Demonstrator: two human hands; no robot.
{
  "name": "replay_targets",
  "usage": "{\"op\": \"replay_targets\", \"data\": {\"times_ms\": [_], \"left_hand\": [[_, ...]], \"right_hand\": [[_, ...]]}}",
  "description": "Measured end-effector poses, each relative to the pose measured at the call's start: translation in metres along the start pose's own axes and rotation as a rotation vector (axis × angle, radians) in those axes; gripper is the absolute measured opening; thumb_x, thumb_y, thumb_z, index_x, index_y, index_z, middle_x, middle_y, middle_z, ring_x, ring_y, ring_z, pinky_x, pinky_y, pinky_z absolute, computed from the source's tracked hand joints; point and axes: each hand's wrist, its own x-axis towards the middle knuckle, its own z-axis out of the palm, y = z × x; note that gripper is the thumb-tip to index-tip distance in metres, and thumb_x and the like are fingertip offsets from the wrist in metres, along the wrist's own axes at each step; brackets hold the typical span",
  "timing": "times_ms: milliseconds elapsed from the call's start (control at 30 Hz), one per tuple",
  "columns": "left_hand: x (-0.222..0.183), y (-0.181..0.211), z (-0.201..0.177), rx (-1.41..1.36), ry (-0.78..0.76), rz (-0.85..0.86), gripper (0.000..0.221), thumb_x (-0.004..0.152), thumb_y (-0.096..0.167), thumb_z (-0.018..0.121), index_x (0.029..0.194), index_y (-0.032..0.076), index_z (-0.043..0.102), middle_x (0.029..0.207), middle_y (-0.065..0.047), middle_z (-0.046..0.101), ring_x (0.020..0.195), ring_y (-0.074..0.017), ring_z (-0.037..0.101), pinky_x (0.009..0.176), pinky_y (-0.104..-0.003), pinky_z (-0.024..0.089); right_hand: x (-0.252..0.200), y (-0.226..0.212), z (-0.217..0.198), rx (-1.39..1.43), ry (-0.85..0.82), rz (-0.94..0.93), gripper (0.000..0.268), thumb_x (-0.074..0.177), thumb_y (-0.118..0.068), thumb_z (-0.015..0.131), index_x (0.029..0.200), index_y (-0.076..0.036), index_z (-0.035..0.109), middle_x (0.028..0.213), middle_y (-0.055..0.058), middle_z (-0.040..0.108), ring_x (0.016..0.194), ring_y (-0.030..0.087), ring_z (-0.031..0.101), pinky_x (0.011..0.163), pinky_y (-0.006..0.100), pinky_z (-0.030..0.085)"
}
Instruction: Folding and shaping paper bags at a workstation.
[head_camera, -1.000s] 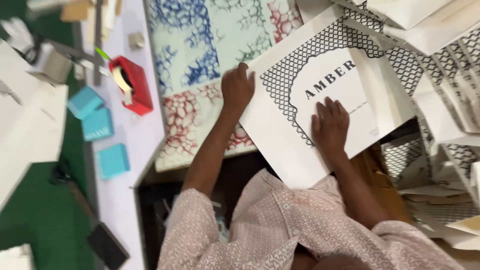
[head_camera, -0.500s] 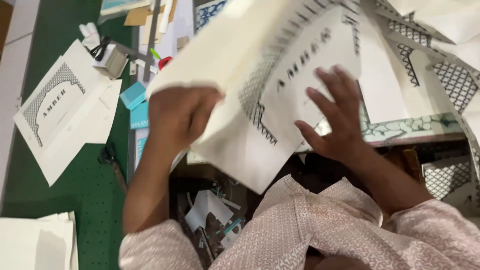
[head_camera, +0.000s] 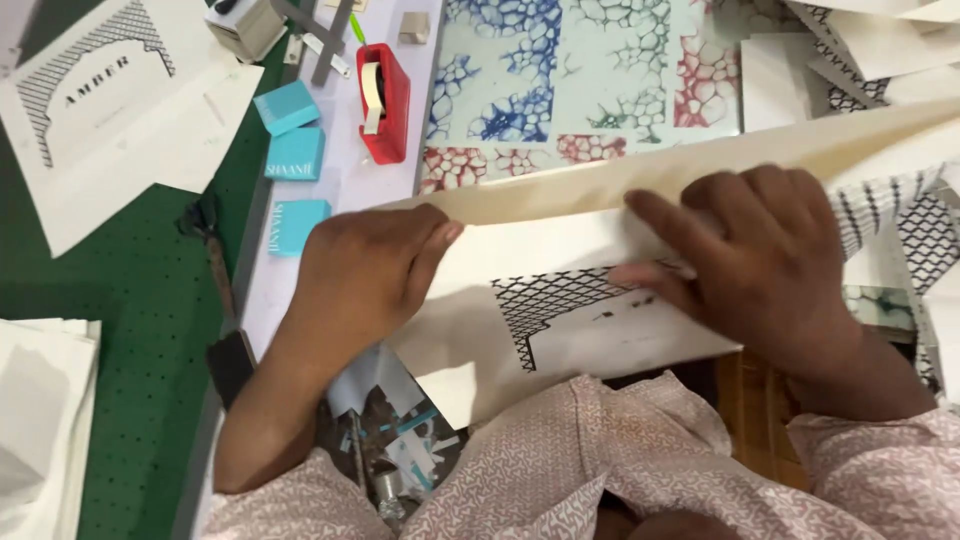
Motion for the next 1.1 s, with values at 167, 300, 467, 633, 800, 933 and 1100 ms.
{"op": "replay_targets", "data": {"times_ms": [167,300,467,633,800,933,1100], "left_hand": [[0.012,0.021,-0.003,0.081,-0.019,0.177,0.052,0.095,0.051,0.068,0.116,0.004,0.068,0.093,-0.013,0.071,0.085,-0.0295,0.068,0.073,-0.044,0.053],[0.015,0.024,0.036,0.267,0.036,0.39,0.088,0.088,0.07,0.065,0.138,-0.002,0.062,0.11,-0.019,0.068,0.1,-0.0306,0.064,0.083,-0.045,0.052],[0.026,0.015,0.052,0.213,-0.36,0.171,0.056,0.099,0.059,0.056,0.124,0.01,0.069,0.115,-0.012,0.073,0.113,-0.0276,0.066,0.1,-0.043,0.052],[0.034,0.023,0.017,0.08,-0.65,0.096,0.042,0.102,0.052,0.056,0.105,0.015,0.076,0.098,-0.009,0.075,0.097,-0.028,0.07,0.094,-0.044,0.051],[0.017,0.017,0.017,-0.041,0.225,0.378,0.04,0.085,0.044,0.07,0.093,0.005,0.074,0.089,-0.011,0.073,0.089,-0.0316,0.069,0.089,-0.051,0.048],[-0.014,0.03,0.055,-0.161,0.171,0.255,0.026,0.094,0.034,0.073,0.084,0.01,0.072,0.084,-0.007,0.072,0.089,-0.0279,0.069,0.094,-0.049,0.05],[-0.019,0.026,0.078,-0.323,0.173,0.586,0.032,0.103,0.037,0.073,0.085,0.011,0.071,0.094,-0.004,0.077,0.099,-0.0255,0.074,0.093,-0.045,0.051]], "right_hand": [[0.027,0.025,-0.018,0.401,-0.704,0.443,0.037,0.106,-0.048,0.053,0.107,-0.022,0.079,0.074,0.004,0.074,0.052,0.017,0.061,0.053,0.034,0.048],[0.018,0.043,0.01,0.694,-1.089,0.561,0.036,0.106,-0.042,0.054,0.12,-0.02,0.078,0.08,0.01,0.076,0.062,0.021,0.067,0.061,0.032,0.057],[0.047,-0.009,-0.01,0.074,-0.012,0.082,0.037,0.098,-0.038,0.058,0.107,-0.007,0.075,0.097,0.013,0.072,0.088,0.026,0.068,0.079,0.041,0.053],[-0.004,-0.017,0.054,0.383,-0.045,0.077,0.037,0.096,-0.04,0.068,0.072,-0.012,0.069,0.073,0.004,0.065,0.068,0.02,0.061,0.063,0.038,0.045],[0.012,0.033,0.04,0.494,-0.06,0.066,0.036,0.078,-0.045,0.071,0.052,-0.019,0.066,0.051,-0.002,0.055,0.048,0.016,0.05,0.052,0.037,0.04],[0.038,-0.003,0.034,0.571,0.292,0.037,0.031,0.104,-0.032,0.062,0.079,-0.013,0.065,0.077,0.002,0.059,0.078,0.024,0.054,0.085,0.044,0.04],[0.036,-0.034,0.023,0.961,-0.029,-0.13,0.044,0.088,-0.048,0.071,0.062,-0.015,0.057,0.062,-0.003,0.049,0.065,0.019,0.048,0.085,0.042,0.04]]}}
